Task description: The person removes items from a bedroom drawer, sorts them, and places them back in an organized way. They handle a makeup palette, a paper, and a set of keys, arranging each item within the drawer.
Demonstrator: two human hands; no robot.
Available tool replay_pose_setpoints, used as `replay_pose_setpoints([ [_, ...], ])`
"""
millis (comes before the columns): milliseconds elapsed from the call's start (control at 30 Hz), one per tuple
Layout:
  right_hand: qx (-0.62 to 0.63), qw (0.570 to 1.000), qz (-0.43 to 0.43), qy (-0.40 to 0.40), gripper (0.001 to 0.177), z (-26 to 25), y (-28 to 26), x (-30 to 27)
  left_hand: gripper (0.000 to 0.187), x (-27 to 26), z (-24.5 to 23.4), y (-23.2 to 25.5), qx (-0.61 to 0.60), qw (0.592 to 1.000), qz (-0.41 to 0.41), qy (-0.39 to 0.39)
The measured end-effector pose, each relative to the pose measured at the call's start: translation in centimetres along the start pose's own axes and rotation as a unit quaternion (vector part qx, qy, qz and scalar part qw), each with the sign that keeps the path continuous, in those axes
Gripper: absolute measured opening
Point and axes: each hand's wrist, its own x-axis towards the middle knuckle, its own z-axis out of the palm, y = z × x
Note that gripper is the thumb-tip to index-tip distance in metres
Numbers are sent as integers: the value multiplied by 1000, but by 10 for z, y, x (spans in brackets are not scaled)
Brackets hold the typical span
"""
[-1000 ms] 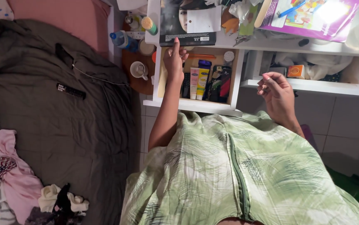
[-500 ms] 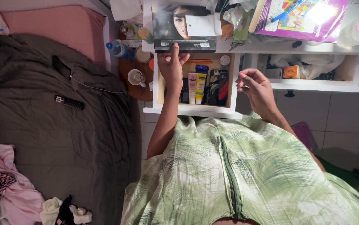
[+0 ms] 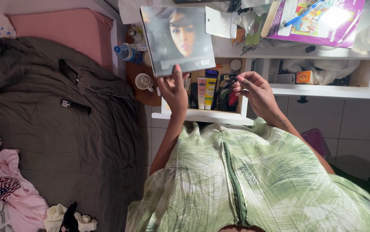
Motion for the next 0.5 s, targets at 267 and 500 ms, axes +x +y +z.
replay_pose_setpoints([
  [267, 2, 992, -42, -119, 53, 27, 13, 21, 48, -80, -33, -85, 60, 987, 148, -9],
  [500, 91, 995, -32, -18, 27, 36, 33, 44, 56, -69, 1, 33, 213, 916, 272, -206],
])
